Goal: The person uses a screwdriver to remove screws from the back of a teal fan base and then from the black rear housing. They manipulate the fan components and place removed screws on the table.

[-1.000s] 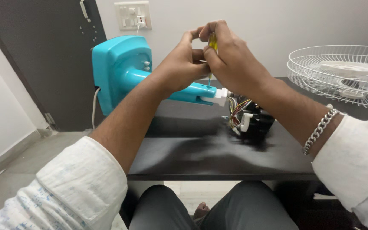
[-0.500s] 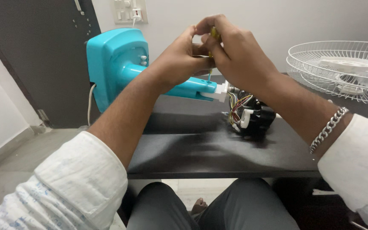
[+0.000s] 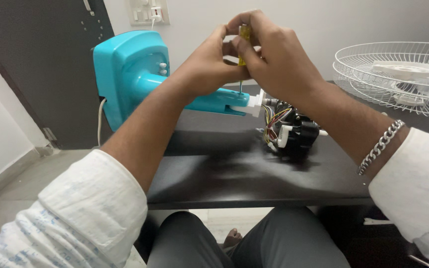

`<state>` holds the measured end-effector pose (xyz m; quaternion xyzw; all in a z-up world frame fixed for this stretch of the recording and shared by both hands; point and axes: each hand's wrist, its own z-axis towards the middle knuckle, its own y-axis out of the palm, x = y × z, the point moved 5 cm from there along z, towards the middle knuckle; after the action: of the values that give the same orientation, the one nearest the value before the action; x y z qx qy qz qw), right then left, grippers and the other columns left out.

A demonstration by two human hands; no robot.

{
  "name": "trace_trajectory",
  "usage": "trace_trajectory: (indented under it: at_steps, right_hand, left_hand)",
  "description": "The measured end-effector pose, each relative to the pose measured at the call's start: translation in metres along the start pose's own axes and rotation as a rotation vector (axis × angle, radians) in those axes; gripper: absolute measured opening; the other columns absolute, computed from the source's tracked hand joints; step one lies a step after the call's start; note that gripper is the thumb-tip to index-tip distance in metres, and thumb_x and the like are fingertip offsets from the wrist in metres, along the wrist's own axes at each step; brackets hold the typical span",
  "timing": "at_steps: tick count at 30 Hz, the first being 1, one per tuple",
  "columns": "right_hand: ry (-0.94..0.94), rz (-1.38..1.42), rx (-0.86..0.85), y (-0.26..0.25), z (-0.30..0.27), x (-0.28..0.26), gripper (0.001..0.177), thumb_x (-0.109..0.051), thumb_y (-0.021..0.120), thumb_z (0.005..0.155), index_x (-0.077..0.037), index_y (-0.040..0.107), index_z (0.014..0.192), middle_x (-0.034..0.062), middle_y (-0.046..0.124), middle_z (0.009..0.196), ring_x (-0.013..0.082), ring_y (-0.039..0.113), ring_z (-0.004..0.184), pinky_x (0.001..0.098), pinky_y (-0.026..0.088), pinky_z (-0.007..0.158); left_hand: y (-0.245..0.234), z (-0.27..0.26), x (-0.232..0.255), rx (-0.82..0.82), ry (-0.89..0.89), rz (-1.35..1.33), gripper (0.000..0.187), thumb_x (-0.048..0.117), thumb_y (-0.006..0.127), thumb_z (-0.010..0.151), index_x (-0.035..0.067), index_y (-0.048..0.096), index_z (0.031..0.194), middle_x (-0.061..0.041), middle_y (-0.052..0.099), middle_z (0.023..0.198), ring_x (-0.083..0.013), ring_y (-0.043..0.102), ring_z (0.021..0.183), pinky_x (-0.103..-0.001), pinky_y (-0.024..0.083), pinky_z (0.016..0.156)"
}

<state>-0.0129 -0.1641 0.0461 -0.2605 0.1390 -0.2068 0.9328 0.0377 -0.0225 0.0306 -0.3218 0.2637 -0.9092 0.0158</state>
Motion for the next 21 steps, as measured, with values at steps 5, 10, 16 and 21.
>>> trace_trajectory:
  at_steps: [5, 10, 16, 21]
  right_hand:
    - [-0.232, -0.208, 0.130, -0.008, -0.001, -0.013, 0.020, -0.010, 0.065, 0.108, 0.002, 0.067, 0.124, 0.0228, 0.066, 0.115, 0.0317, 0.075, 0.100, 0.0359, 0.065, 0.077]
    - [-0.211, -0.090, 0.072, -0.008, 0.001, -0.012, 0.024, -0.014, 0.063, 0.106, 0.000, 0.065, 0.126, 0.0183, 0.069, 0.116, 0.0285, 0.076, 0.100, 0.0366, 0.065, 0.083]
    - [-0.083, -0.046, 0.014, -0.005, 0.000, 0.003, 0.028, -0.013, 0.050, 0.109, -0.001, 0.061, 0.132, 0.0158, 0.069, 0.118, 0.0263, 0.074, 0.106, 0.0404, 0.061, 0.091]
    - [-0.257, -0.306, 0.096, -0.008, -0.004, -0.007, 0.034, -0.013, 0.062, 0.111, -0.001, 0.063, 0.142, 0.0297, 0.053, 0.125, 0.0370, 0.059, 0.118, 0.0435, 0.058, 0.093]
  left_hand:
    - [0.000, -0.007, 0.001, -0.064, -0.156, -0.183, 0.080, 0.013, 0.079, 0.085, 0.004, 0.035, 0.151, -0.015, 0.073, 0.115, -0.0199, 0.076, 0.105, -0.033, 0.068, 0.086]
    - [-0.004, -0.003, 0.010, 0.025, -0.205, 0.090, 0.087, 0.012, 0.087, 0.076, 0.004, 0.037, 0.146, -0.016, 0.073, 0.107, -0.0220, 0.076, 0.096, -0.034, 0.067, 0.078]
    - [0.005, 0.003, 0.012, -0.114, 0.082, -0.105, 0.072, 0.008, 0.080, 0.088, -0.001, 0.037, 0.146, -0.015, 0.069, 0.122, -0.0193, 0.071, 0.113, -0.032, 0.063, 0.094]
    - [-0.003, 0.004, -0.007, -0.076, -0.090, -0.172, 0.065, 0.002, 0.075, 0.092, -0.001, 0.039, 0.146, -0.017, 0.073, 0.118, -0.0198, 0.076, 0.109, -0.031, 0.068, 0.094]
